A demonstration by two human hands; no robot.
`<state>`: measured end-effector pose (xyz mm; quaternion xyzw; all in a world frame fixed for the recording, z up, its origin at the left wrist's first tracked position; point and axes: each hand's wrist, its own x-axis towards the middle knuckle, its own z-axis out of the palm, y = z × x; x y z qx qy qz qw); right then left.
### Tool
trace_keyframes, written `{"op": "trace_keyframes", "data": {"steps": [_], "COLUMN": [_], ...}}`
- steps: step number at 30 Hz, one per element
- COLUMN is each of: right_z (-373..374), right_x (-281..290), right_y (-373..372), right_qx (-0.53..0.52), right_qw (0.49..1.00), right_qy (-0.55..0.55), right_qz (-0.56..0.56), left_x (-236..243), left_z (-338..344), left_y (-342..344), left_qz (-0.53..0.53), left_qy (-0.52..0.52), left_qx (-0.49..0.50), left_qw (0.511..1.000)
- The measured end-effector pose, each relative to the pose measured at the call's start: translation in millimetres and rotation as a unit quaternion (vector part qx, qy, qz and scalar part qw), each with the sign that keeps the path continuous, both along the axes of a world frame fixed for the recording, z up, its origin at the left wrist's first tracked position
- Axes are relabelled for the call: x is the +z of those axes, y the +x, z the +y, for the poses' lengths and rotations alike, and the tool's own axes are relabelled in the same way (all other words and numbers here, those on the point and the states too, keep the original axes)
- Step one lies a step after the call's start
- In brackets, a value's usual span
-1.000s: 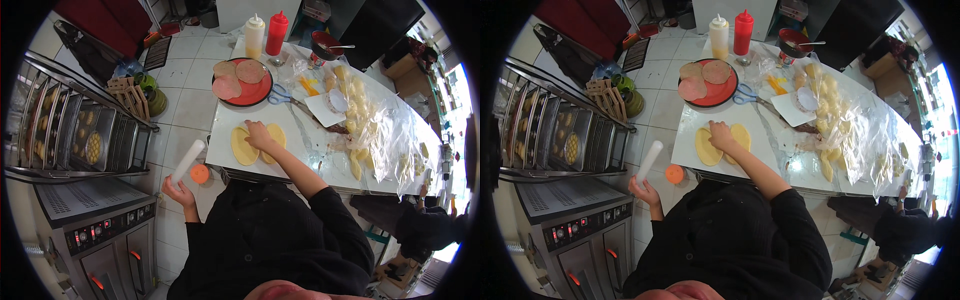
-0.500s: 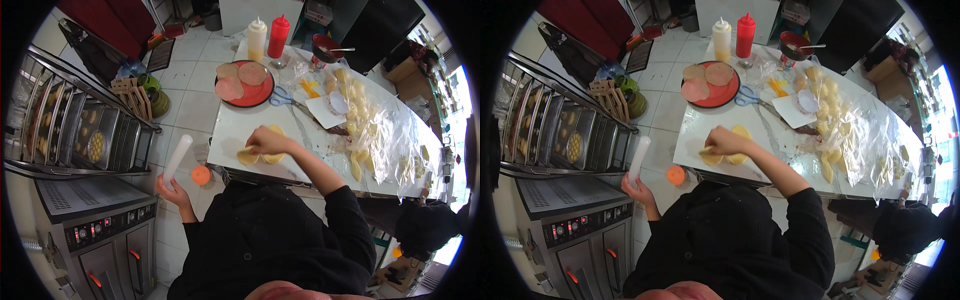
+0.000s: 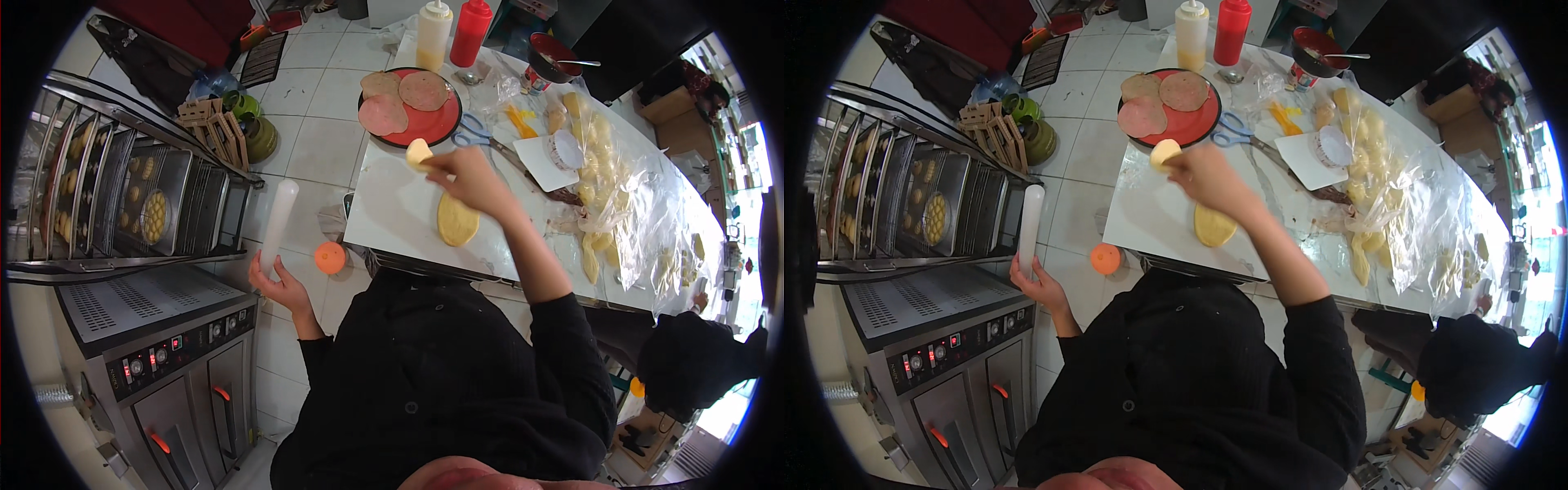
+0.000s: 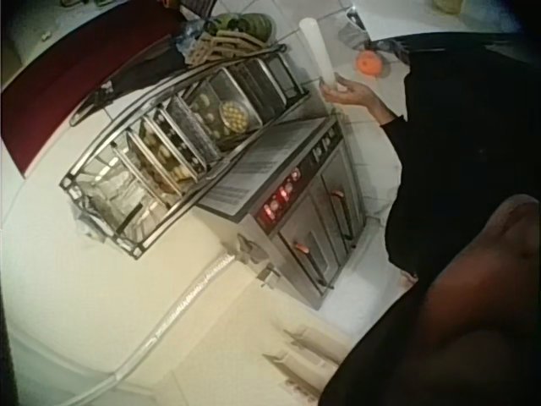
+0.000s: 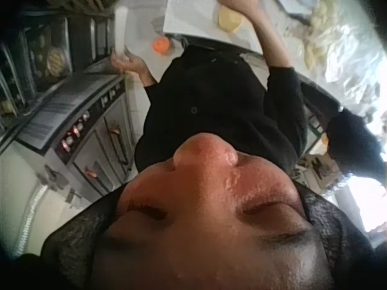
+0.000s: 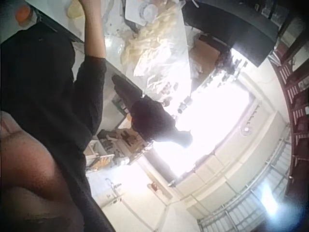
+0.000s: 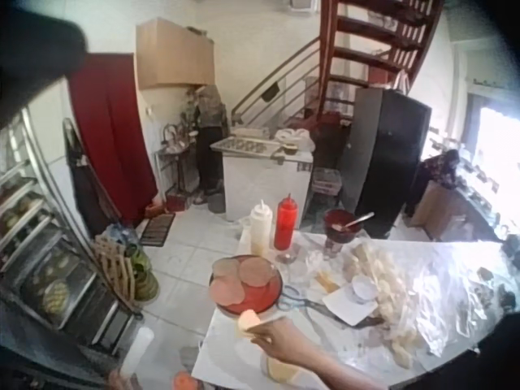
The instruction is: The person flattens balls of dough using a rolling pin on a table. The person then takes some filling from a plastic bag by hand, spreads it onto the flattened dough, and rolls the dough into a cylinder shape.
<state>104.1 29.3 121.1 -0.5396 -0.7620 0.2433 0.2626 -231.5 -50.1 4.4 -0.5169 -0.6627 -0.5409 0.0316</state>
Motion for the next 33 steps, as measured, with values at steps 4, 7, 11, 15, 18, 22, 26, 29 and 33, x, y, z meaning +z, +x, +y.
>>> {"op": "trace_keyframes", "data": {"steps": [4, 7, 11, 15, 18, 22, 26, 29, 33], "right_z": [-75, -115, -97, -76, -79, -79, -27, 20, 30], "right_x": [-113, -139, -90, -66, -99, -140, -146, -152, -160], "right_y": [-39, -54, -46, -25, -5, 15, 27, 33, 34], "right_qx": [0.038, 0.060, 0.001, -0.116, -0.111, -0.186, -0.237, -0.323, -0.366], "right_qw": [0.980, 0.965, 0.994, 0.979, 0.990, 0.976, 0.926, 0.900, 0.914], "right_qy": [-0.035, -0.007, -0.048, 0.082, 0.069, 0.026, 0.123, 0.161, 0.091], "right_qz": [-0.190, -0.254, -0.096, 0.146, 0.045, -0.110, -0.266, -0.246, -0.147], "left_x": [4, 1, -8, -2, -8, -26, -29, -30, -14], "left_z": [11, 12, 20, 40, 53, 75, 121, 160, 169], "left_y": [13, 13, 23, 62, 95, 126, 154, 171, 182], "left_qz": [-0.024, -0.017, 0.003, 0.083, 0.150, 0.203, 0.374, 0.321, 0.213], "left_qy": [-0.004, -0.023, -0.024, -0.092, -0.110, -0.181, -0.103, -0.121, -0.250], "left_qx": [-0.024, -0.028, -0.100, -0.265, -0.399, -0.452, -0.287, -0.244, -0.277], "left_qw": [0.999, 0.999, 0.995, 0.956, 0.898, 0.849, 0.876, 0.907, 0.903]}}
